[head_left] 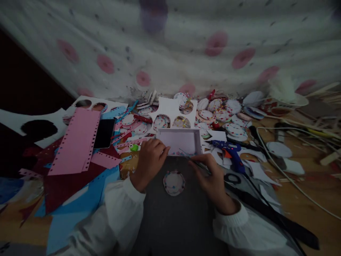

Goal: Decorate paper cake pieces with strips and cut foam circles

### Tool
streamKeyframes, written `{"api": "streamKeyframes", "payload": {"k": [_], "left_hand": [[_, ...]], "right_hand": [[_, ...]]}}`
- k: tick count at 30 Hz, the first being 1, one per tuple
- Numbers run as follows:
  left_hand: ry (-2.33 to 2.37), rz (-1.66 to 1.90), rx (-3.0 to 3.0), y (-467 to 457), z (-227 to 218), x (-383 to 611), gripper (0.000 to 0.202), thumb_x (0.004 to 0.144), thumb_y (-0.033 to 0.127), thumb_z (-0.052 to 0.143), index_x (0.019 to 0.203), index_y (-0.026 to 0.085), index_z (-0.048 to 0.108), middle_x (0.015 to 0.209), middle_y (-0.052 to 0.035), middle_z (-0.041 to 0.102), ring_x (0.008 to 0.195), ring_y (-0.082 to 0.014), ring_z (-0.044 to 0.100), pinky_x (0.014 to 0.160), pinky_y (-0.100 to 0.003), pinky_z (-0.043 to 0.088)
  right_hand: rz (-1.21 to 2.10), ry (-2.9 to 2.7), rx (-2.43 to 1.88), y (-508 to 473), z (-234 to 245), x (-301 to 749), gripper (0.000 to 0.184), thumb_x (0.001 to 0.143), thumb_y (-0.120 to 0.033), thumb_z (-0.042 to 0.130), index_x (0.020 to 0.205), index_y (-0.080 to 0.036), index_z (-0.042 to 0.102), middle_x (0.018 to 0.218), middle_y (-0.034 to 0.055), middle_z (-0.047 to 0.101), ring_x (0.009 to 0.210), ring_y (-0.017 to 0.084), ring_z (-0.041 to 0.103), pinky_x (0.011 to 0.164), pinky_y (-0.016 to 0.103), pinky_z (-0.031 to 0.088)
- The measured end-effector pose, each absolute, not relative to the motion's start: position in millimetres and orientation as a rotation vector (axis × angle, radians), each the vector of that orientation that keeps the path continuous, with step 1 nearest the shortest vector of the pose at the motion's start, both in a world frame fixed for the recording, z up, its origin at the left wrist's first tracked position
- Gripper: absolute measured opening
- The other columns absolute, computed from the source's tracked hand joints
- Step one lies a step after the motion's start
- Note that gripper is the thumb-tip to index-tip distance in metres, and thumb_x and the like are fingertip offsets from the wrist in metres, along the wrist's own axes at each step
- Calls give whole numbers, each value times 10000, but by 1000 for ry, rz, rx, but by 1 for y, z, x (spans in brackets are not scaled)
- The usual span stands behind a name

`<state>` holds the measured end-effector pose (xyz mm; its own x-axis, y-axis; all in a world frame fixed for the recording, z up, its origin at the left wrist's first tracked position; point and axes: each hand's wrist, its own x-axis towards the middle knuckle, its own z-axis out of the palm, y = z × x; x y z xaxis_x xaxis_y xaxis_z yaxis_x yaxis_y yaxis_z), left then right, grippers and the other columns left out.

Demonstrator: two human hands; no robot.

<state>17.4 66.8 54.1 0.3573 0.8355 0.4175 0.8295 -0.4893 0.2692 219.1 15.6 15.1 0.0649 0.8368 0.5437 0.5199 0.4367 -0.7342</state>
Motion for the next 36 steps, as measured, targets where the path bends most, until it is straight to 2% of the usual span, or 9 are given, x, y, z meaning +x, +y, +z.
{"api": "streamKeyframes", "payload": {"k": [3,5,9,14,17,22,24,27,36], "left_hand": [[1610,774,2599,74,56,19,246,933,272,561,724,173,646,814,-62,648,855,-243,559,768,-379,377],[1569,812,2554,74,59,18,146,912,179,549,838,178,675,882,-62,660,899,-242,570,788,-379,387],[1345,944,2391,76,65,18,238,840,49,521,959,188,674,953,-49,676,946,-213,601,849,-364,432],[1238,983,2370,87,65,17,97,879,169,575,883,194,669,892,-38,689,885,-197,616,829,-345,449],[1327,933,2447,93,62,14,131,902,221,567,804,183,646,815,-33,676,842,-201,604,806,-350,419],[1302,699,2590,85,60,6,171,903,313,609,791,196,663,821,-21,700,854,-209,615,847,-376,373],[1226,581,2672,75,60,4,93,895,264,622,854,204,680,857,-24,717,862,-207,628,877,-386,364],[1200,548,2753,62,58,3,141,920,178,561,860,198,687,838,-31,723,801,-190,634,884,-392,369],[1137,672,2844,45,45,5,192,931,126,527,852,200,686,804,-14,740,756,-187,649,859,-400,386]], "right_hand": [[442,-1517,-1221,16,16,220,57,842,-265,669,874,-224,643,784,19,663,740,184,631,663,322,506],[538,-1432,-1214,16,17,220,84,842,-291,672,878,-221,642,796,23,673,740,185,651,668,323,521],[793,-1229,-1132,17,25,220,122,837,-309,681,874,-212,616,732,7,690,678,171,686,655,305,535],[930,-1047,-1110,19,31,222,176,801,-342,708,847,-208,603,633,-14,688,618,169,682,618,294,521],[931,-982,-1122,21,27,224,195,785,-355,719,846,-202,615,621,-14,685,620,172,680,635,303,518],[822,-949,-1183,23,26,227,203,797,-374,710,866,-194,645,679,4,691,670,175,675,669,311,522],[711,-991,-1198,23,28,229,187,812,-373,697,867,-199,656,806,33,710,783,194,685,712,327,532],[589,-1077,-1204,23,31,232,162,832,-362,681,873,-206,669,943,62,710,916,218,668,771,350,533],[202,-1517,-1270,28,12,238,104,822,-242,689,904,-227,627,801,29,668,740,205,595,698,359,437]]}}
